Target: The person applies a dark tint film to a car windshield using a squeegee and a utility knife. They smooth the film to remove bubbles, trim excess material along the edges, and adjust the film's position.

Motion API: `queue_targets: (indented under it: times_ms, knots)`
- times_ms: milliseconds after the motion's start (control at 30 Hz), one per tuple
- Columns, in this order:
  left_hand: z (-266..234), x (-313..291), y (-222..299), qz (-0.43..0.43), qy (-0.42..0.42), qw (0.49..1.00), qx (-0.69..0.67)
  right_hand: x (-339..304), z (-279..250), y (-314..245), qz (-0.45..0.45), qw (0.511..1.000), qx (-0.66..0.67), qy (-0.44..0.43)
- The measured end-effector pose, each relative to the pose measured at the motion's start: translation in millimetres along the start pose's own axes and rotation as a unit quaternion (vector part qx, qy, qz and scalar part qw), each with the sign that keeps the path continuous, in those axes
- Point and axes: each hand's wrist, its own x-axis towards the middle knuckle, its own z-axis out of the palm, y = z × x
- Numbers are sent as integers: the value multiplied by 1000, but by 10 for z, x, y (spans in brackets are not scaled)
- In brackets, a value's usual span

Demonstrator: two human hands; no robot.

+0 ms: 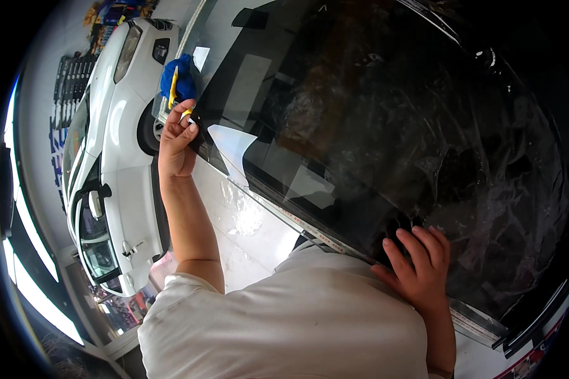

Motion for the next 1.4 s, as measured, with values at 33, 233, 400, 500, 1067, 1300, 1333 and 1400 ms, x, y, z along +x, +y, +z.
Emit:
queue_targets:
  times_ms: [33,233,400,500,1067,1300,1333,1400]
  knots:
    - [11,-1,-4,1,4,1000,5,-22,15,2,0,1000,0,-2]
    - [29,-24,-12,-21,30,999,-17,-26,22,-27,-11,1000,-9,-17]
    - [-46,39,-59,-57,33,997,-27,-89,117,-103,-18,999,-44,6]
    - [-48,35,-60,-69,41,997,-16,-165,154,-107,-19,996,-57,67]
    - [100,-54,109,59,19,998,-14,-235,262,-51,-16,998,42,50]
    - [99,-95,236,79,16,997,-14,-279,257,-22,-54,996,28,68]
    - [90,-99,255,80,21,997,-9,-281,254,-21,-57,995,27,74]
    - [108,-94,307,80,29,996,0,-288,249,-12,-62,994,11,86]
